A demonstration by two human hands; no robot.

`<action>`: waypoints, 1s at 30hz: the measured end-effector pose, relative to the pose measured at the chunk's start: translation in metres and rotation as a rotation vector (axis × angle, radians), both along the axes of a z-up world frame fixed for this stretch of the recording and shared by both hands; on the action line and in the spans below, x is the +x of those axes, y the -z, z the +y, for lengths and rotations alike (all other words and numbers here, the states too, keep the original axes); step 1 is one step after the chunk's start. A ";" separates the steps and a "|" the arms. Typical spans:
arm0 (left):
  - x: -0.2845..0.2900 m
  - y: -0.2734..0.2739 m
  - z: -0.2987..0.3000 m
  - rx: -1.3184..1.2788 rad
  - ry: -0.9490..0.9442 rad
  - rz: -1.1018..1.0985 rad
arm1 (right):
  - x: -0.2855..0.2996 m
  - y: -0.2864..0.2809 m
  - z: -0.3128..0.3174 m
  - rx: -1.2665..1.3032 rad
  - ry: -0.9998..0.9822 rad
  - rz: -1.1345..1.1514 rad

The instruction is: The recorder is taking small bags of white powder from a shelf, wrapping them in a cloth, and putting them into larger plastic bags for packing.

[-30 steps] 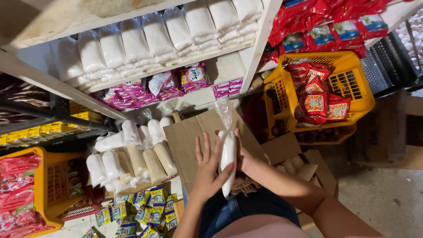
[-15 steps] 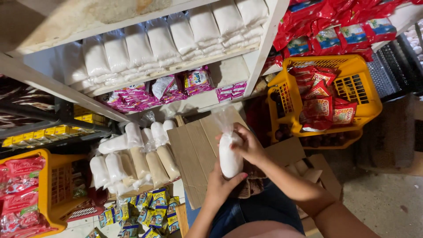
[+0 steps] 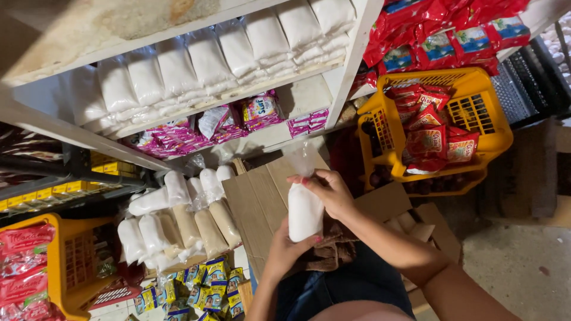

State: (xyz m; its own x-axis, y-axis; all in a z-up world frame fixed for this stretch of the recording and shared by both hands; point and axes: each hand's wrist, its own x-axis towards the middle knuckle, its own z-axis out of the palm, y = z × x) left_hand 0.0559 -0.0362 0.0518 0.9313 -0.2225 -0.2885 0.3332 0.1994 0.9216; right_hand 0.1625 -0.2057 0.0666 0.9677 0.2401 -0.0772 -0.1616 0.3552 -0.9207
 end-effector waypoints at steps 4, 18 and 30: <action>0.005 -0.007 0.009 0.053 0.055 -0.027 | 0.003 -0.012 -0.002 0.071 -0.050 -0.039; 0.001 0.057 0.008 -0.202 -0.005 0.080 | 0.017 0.039 -0.023 0.212 -0.218 0.208; 0.026 0.044 0.002 -0.246 -0.154 0.191 | 0.017 0.064 0.005 0.229 -0.084 0.418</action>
State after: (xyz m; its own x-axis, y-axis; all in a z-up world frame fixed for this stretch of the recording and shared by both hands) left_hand 0.0817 -0.0343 0.0074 0.8937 -0.1682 -0.4159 0.4437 0.4694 0.7634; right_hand 0.1794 -0.2011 0.0024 0.8415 0.3725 -0.3913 -0.5379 0.5114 -0.6701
